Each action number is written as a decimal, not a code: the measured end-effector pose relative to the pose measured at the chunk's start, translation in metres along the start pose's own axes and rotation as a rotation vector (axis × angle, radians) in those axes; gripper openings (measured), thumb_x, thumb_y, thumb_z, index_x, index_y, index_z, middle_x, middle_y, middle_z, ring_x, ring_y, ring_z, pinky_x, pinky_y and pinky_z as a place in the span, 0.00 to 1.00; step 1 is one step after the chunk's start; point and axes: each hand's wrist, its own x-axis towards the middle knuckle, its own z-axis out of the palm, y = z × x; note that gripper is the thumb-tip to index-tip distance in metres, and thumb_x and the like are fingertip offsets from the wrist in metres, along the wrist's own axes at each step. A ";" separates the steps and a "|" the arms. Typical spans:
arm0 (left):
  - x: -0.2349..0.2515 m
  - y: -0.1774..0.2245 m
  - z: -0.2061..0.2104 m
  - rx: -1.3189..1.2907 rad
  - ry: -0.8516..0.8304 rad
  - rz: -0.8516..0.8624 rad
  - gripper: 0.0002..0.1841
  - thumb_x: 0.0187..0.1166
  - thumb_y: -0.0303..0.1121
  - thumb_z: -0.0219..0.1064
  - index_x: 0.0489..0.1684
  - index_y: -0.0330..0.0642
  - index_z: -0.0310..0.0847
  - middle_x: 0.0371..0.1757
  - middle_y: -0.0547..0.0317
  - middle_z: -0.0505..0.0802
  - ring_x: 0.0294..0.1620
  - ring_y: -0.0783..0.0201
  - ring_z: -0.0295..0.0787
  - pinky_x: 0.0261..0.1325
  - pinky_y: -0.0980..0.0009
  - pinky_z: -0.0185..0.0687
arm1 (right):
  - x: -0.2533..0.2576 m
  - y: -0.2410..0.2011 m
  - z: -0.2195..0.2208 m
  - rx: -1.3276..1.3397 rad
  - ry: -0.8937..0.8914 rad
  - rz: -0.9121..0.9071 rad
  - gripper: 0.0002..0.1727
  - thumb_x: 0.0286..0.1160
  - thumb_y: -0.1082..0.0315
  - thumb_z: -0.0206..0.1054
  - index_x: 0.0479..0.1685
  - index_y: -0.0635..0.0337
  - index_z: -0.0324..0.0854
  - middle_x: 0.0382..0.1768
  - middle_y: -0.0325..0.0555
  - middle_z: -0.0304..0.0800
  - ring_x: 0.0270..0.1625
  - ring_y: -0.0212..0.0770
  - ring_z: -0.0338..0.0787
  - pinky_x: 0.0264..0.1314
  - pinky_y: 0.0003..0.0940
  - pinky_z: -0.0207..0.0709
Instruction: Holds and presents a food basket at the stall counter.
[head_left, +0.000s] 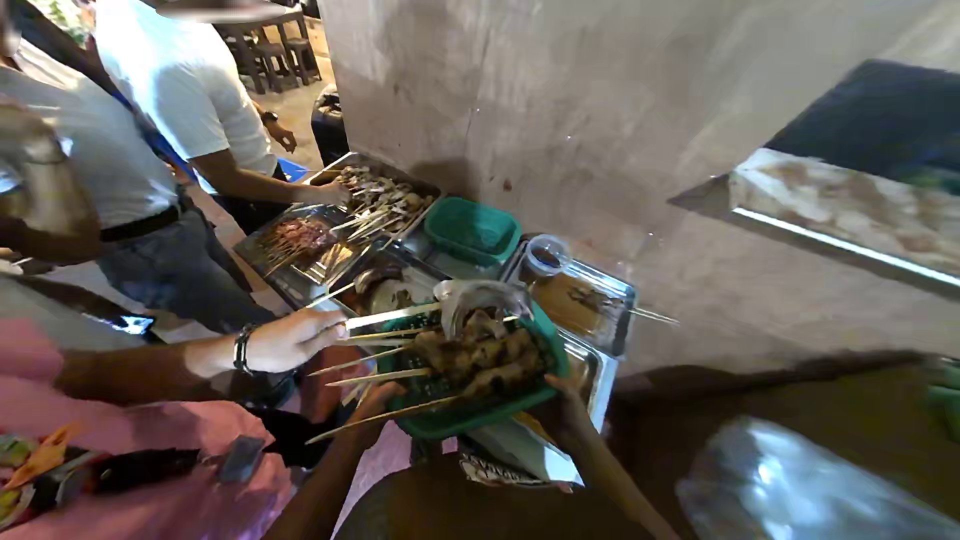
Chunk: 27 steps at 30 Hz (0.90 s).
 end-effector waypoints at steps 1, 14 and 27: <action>-0.001 0.004 0.001 0.003 0.017 0.001 0.09 0.80 0.23 0.53 0.40 0.43 0.81 0.32 0.65 0.91 0.35 0.72 0.89 0.44 0.72 0.87 | 0.002 -0.002 0.002 0.005 -0.013 0.004 0.25 0.69 0.59 0.58 0.66 0.56 0.69 0.46 0.45 0.92 0.47 0.40 0.94 0.48 0.41 0.91; -0.008 0.015 -0.014 0.021 0.064 0.030 0.08 0.81 0.24 0.55 0.42 0.42 0.81 0.34 0.66 0.91 0.37 0.73 0.89 0.47 0.73 0.87 | 0.018 -0.002 0.028 -0.020 -0.059 0.029 0.25 0.70 0.58 0.56 0.66 0.56 0.69 0.46 0.44 0.91 0.47 0.39 0.93 0.47 0.41 0.91; -0.006 0.018 -0.006 -0.025 0.042 0.037 0.08 0.75 0.23 0.58 0.41 0.43 0.81 0.32 0.67 0.91 0.36 0.73 0.88 0.46 0.72 0.87 | 0.019 -0.007 0.027 -0.047 0.074 0.001 0.13 0.83 0.63 0.46 0.53 0.52 0.74 0.33 0.34 0.91 0.35 0.28 0.92 0.36 0.29 0.89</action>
